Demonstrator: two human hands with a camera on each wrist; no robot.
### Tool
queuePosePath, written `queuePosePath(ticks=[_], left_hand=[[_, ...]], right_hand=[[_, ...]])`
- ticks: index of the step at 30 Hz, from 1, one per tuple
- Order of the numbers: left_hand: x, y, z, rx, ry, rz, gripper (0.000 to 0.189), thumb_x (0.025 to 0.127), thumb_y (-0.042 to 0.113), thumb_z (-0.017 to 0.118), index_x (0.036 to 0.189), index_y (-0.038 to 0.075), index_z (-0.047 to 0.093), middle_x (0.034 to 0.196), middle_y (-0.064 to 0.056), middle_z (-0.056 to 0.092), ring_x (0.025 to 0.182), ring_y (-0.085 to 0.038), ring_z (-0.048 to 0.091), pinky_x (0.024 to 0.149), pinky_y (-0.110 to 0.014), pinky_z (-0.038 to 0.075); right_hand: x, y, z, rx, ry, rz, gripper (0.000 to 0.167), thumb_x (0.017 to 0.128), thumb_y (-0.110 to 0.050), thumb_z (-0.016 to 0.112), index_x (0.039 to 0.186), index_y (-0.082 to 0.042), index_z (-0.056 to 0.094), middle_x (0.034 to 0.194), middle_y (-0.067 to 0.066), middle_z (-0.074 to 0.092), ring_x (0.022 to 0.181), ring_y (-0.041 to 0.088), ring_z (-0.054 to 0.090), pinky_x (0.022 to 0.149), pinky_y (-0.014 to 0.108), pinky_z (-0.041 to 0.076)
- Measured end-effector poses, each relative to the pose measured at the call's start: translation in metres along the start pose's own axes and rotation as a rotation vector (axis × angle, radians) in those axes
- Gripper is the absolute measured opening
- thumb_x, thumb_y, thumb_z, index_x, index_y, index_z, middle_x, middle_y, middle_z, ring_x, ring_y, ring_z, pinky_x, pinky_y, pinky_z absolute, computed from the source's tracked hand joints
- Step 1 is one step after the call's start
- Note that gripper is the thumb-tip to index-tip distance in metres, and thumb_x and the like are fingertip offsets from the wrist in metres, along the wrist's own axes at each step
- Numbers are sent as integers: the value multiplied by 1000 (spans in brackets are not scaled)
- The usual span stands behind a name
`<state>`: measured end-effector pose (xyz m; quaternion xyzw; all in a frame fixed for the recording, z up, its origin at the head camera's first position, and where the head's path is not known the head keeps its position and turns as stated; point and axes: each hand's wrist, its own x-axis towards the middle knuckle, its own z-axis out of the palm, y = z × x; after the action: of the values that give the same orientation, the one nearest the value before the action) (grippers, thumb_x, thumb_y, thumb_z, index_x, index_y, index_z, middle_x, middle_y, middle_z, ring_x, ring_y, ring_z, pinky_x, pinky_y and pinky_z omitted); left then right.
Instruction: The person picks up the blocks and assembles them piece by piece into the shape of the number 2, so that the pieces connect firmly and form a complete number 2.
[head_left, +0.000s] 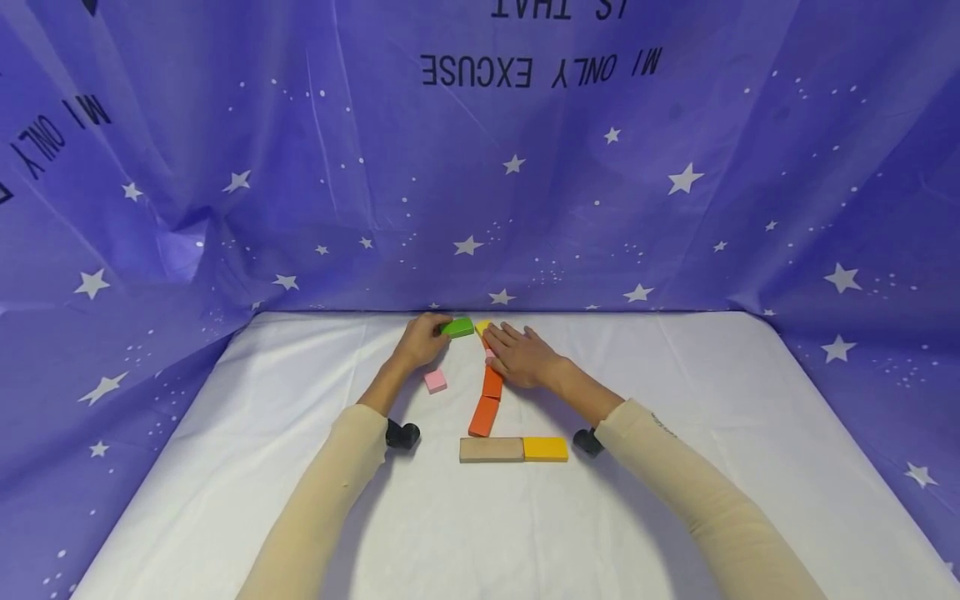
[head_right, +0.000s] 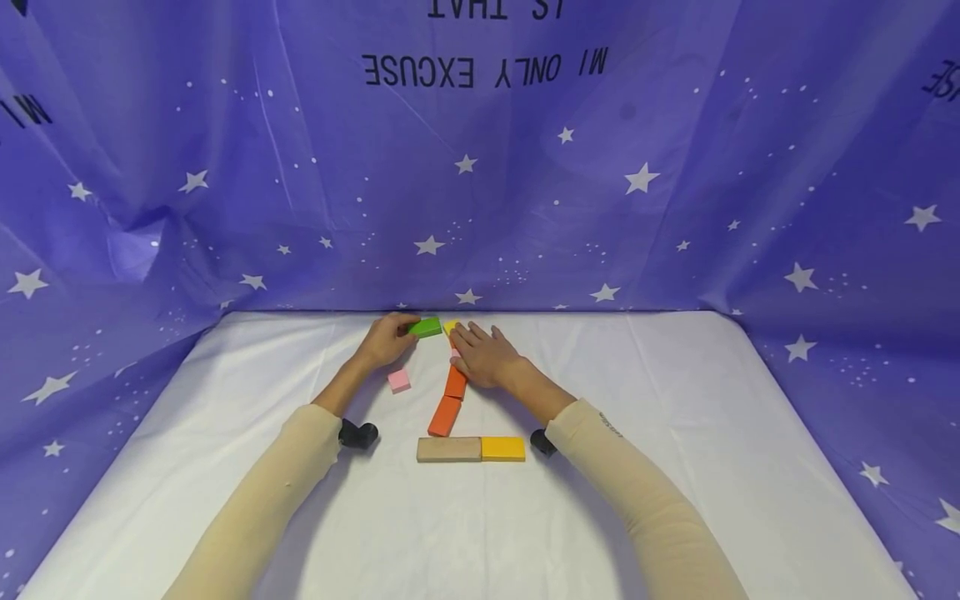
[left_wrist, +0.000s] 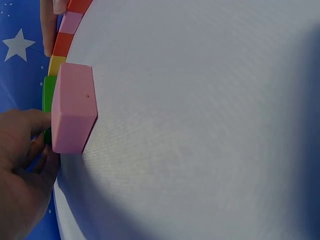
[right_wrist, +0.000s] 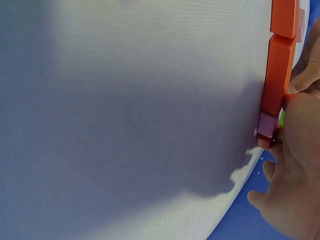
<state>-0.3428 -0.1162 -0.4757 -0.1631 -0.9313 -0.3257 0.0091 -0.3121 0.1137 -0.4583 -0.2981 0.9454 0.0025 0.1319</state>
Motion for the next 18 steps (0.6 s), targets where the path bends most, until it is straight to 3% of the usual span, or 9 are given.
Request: queuePosePath(ticks=[18], left_hand=[[3, 2, 1, 11, -6, 16, 38, 95, 2, 60, 133, -5, 61, 133, -24, 57, 122, -37, 55, 103, -46, 46]], right_hand=[[1, 1, 1, -16, 2, 8, 62, 109, -43, 24, 161, -12, 12, 166, 6, 9, 151, 26, 8, 121, 54, 9]])
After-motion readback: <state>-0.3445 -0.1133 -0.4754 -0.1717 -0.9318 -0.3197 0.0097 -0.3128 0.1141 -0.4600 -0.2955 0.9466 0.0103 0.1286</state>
